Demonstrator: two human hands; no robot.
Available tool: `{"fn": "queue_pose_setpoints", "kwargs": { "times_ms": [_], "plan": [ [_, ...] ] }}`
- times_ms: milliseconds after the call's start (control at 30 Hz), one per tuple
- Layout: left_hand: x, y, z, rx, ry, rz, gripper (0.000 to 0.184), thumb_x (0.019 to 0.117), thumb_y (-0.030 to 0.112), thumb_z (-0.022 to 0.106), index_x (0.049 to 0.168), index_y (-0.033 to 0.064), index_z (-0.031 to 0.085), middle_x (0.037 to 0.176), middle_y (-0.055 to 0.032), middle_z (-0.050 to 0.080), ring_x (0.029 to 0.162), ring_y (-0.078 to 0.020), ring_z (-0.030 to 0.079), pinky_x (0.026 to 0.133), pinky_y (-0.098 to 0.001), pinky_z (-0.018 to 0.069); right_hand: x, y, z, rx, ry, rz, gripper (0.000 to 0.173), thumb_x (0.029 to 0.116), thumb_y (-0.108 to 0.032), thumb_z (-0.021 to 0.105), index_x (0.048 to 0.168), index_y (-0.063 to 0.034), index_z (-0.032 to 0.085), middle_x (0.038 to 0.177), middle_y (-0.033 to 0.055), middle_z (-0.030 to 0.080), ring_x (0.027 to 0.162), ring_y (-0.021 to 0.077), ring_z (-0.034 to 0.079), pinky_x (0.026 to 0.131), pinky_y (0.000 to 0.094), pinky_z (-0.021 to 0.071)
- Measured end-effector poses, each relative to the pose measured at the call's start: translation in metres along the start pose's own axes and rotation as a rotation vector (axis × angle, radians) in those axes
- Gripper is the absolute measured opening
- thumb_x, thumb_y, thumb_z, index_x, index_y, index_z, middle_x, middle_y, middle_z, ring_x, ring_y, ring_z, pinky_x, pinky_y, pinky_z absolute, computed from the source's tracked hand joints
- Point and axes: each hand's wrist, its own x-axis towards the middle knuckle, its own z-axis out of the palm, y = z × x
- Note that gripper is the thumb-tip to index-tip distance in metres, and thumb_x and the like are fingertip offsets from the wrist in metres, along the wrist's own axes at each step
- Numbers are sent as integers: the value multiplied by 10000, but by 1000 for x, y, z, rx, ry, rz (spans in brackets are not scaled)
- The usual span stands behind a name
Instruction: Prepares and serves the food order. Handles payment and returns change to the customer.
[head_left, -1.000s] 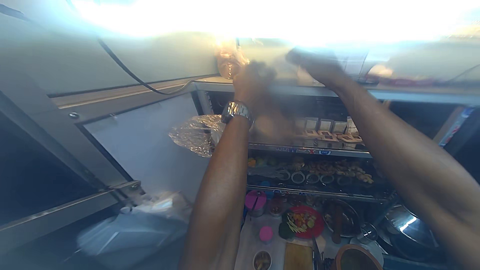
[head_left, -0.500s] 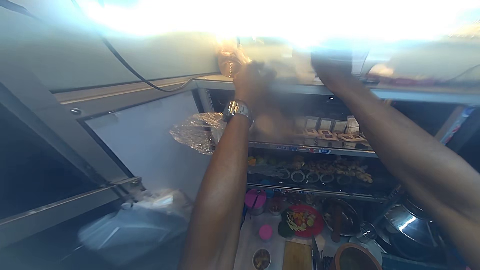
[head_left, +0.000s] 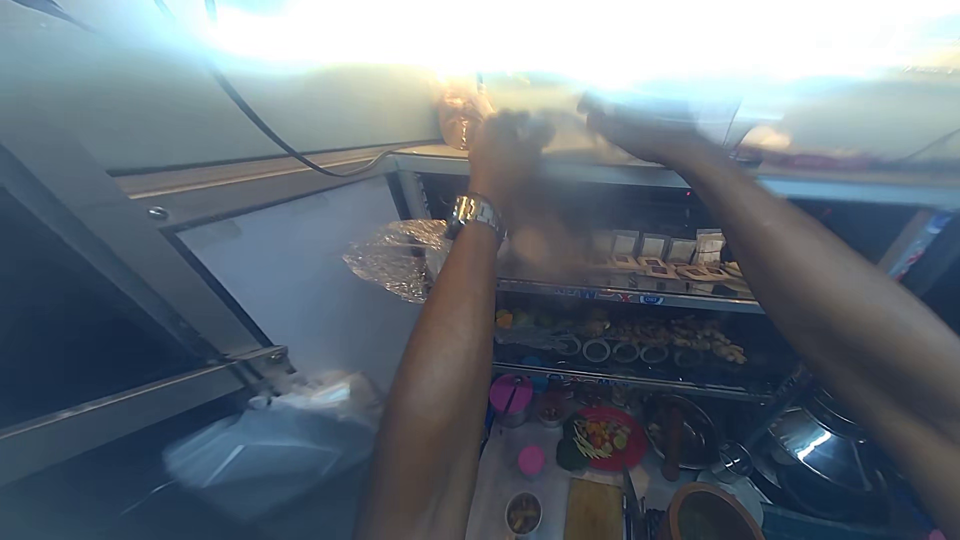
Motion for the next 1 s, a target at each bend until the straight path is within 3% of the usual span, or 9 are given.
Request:
{"fn": "queue_pose_setpoints", "kwargs": {
  "times_ms": [67,100,200,267,467,633,1000],
  "plan": [
    [0,0,0,0,-4,-10,410,988,431,629,1177,80,726,1144,-111,718,1084,-233,672,989,-522,490,0,1,5,-25,28,-57,364,896,-520,652,1092,-229,750,1083,3,701,977,186,673,775,480,533],
    [0,0,0,6,-6,-10,411,987,432,629,1176,80,725,1145,-115,717,1087,-237,670,987,-528,487,-1,1,7,-59,46,-91,359,894,-510,658,1069,-213,756,1068,21,702,980,210,671,771,488,525],
    [0,1,2,12,-11,-7,420,983,425,639,1206,77,716,1177,-127,712,1123,-255,663,1002,-540,479,-7,-5,4,-88,67,-107,236,981,-308,615,1054,-150,773,1106,75,708,1049,267,665,841,508,514],
    [0,-1,2,8,-9,3,430,972,413,658,1226,69,709,1198,-137,701,1145,-267,651,1014,-540,470,-8,-8,3,-62,63,-62,212,991,-281,615,1054,-147,768,1087,72,718,1031,256,678,849,506,520],
    [-1,-2,2,24,-7,28,408,967,409,665,1187,70,722,1142,-134,709,1072,-268,664,965,-545,487,-4,-3,4,-57,57,-70,191,940,-326,691,980,-155,767,1011,62,711,945,237,680,788,508,517],
    [-1,-3,4,36,-7,-1,435,951,439,674,1180,73,723,1167,-137,711,1122,-278,661,996,-574,473,-1,2,1,41,20,-31,239,928,-409,719,999,-186,765,1000,23,719,951,202,680,813,510,522],
    [0,0,6,127,-15,-31,449,944,463,671,1133,58,724,1148,-158,702,1119,-320,648,990,-606,449,-9,0,-8,255,154,47,202,946,-378,717,1015,-192,753,965,-23,677,822,97,628,732,359,517]
  ]
}}
